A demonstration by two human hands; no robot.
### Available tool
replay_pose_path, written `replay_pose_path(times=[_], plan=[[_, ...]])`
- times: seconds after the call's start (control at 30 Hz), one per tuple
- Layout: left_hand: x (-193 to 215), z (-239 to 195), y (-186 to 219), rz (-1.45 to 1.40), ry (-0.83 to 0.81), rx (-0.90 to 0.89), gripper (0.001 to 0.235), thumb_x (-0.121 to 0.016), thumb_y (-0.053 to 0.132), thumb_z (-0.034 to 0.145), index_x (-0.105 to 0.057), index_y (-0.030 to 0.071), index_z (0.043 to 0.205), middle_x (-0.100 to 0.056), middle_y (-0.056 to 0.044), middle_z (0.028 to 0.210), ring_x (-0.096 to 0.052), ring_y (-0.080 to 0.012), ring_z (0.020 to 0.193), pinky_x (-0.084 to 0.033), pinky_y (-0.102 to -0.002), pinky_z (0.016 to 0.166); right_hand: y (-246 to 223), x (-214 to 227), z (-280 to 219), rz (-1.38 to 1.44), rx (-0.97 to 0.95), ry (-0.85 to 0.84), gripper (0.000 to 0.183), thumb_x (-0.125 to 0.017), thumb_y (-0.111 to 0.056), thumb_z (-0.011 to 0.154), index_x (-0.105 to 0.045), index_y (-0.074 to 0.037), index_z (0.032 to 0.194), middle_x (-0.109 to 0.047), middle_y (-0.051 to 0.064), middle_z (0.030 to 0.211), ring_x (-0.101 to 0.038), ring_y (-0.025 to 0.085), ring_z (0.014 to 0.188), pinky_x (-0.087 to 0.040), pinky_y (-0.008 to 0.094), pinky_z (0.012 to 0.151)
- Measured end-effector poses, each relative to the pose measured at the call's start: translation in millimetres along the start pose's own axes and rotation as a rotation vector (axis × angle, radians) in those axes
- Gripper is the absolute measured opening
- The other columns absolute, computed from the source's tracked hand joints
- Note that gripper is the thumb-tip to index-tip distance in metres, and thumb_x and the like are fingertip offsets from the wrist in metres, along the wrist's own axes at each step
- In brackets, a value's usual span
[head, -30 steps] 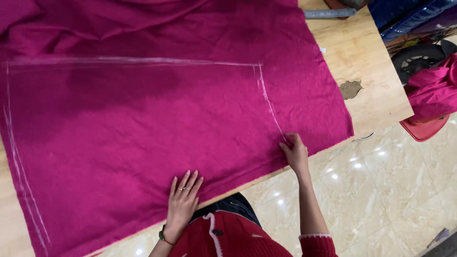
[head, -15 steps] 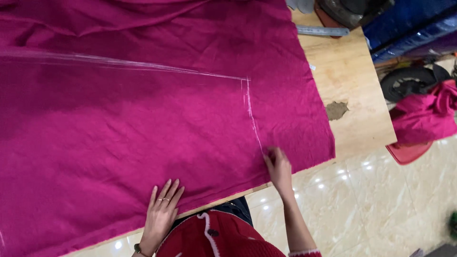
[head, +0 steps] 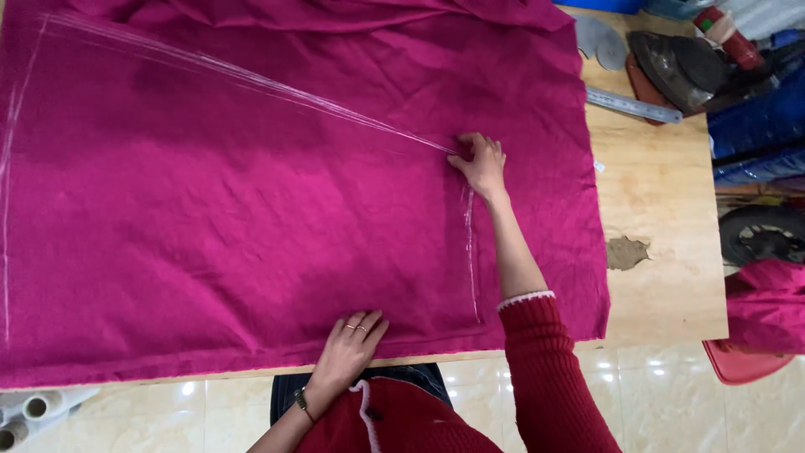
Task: Smoothing and folding a large piece of pink fabric on a cutting table to align it with pre-marked chalk lines.
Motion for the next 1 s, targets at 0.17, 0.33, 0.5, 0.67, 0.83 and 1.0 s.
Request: replay_pose_path(times=[0.17, 0.33, 0.5, 0.67, 0.83, 1.0], plan=[[25.6, 0.3, 8.9, -0.088, 0.109, -0.079, 0.025, -0.064, 0.011, 0.088, -0.068, 0.015, 0.112, -0.067, -0.006, 0.106, -0.066, -0.0246, 0.092, -0.053, -0.040, 0.084, -23.8, 7.4, -28.5, -0.078, 0.123, 0.102, 0.036, -0.083, -0.038, 0.084, -0.070, -0.017, 0.110, -0.062, 0.011, 0.111, -0.051, 0.036, 0.114, -0.036, 0.060, 0.095], [47.6, 11.6, 9.4, -0.010, 0.065, -0.086, 0.033, -0.066, 0.024, 0.093, -0.065, 0.014, 0.125, -0.062, -0.005, 0.118, -0.060, -0.0241, 0.097, -0.049, -0.041, 0.082, -69.8, 7.4, -83.8, -0.117, 0.444, 0.073, 0.021, -0.078, -0.011, 0.087, -0.067, -0.016, 0.104, -0.066, 0.004, 0.112, -0.055, 0.028, 0.112, -0.032, 0.050, 0.100], [18.8, 4.0, 0.4, 0.130, 0.037, 0.075, 0.058, -0.064, 0.024, 0.083, -0.057, 0.019, 0.141, -0.052, -0.006, 0.149, -0.051, -0.0294, 0.125, -0.049, -0.052, 0.098, -87.7, 10.8, -103.4, -0.067, 0.581, 0.088, 0.044, -0.074, 0.006, 0.064, -0.064, -0.014, 0.102, -0.066, -0.001, 0.099, -0.056, 0.024, 0.097, -0.036, 0.042, 0.093], [14.7, 1.5, -6.4, 0.144, 0.040, 0.093, 0.043, -0.057, 0.019, 0.087, -0.064, 0.018, 0.129, -0.062, -0.005, 0.126, -0.056, -0.0272, 0.112, -0.048, -0.047, 0.090, -86.2, 14.3, -103.6, -0.034, 0.584, 0.083, 0.044, -0.076, 0.005, 0.065, -0.063, -0.014, 0.103, -0.066, 0.000, 0.098, -0.057, 0.024, 0.095, -0.036, 0.040, 0.091], [36.8, 3.3, -6.9, 0.079, 0.033, 0.052, 0.050, -0.075, 0.042, 0.083, -0.066, 0.016, 0.125, -0.064, -0.004, 0.119, -0.056, -0.0255, 0.120, -0.041, -0.053, 0.104, -69.8, 20.3, -81.2, 0.024, 0.444, 0.155, 0.032, -0.076, 0.007, 0.081, -0.071, -0.015, 0.105, -0.077, 0.002, 0.103, -0.072, 0.022, 0.095, -0.041, 0.040, 0.091], [66.9, 6.2, -9.7, -0.268, 0.078, 0.100, 0.044, -0.065, 0.054, 0.096, -0.066, 0.012, 0.109, -0.059, -0.007, 0.133, -0.057, -0.0312, 0.111, -0.048, -0.051, 0.092, 1.1, 9.0, -41.0, 0.460, -0.023, 0.150, 0.054, -0.082, -0.035, 0.087, -0.060, -0.012, 0.131, -0.068, 0.007, 0.126, -0.063, 0.019, 0.112, -0.048, 0.033, 0.097]])
Point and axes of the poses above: each hand's wrist, its own z-axis towards the middle knuckle, its own x-axis out of the back of the hand, y = z × x, the point moved 5 cm from there along z, towards the middle knuckle
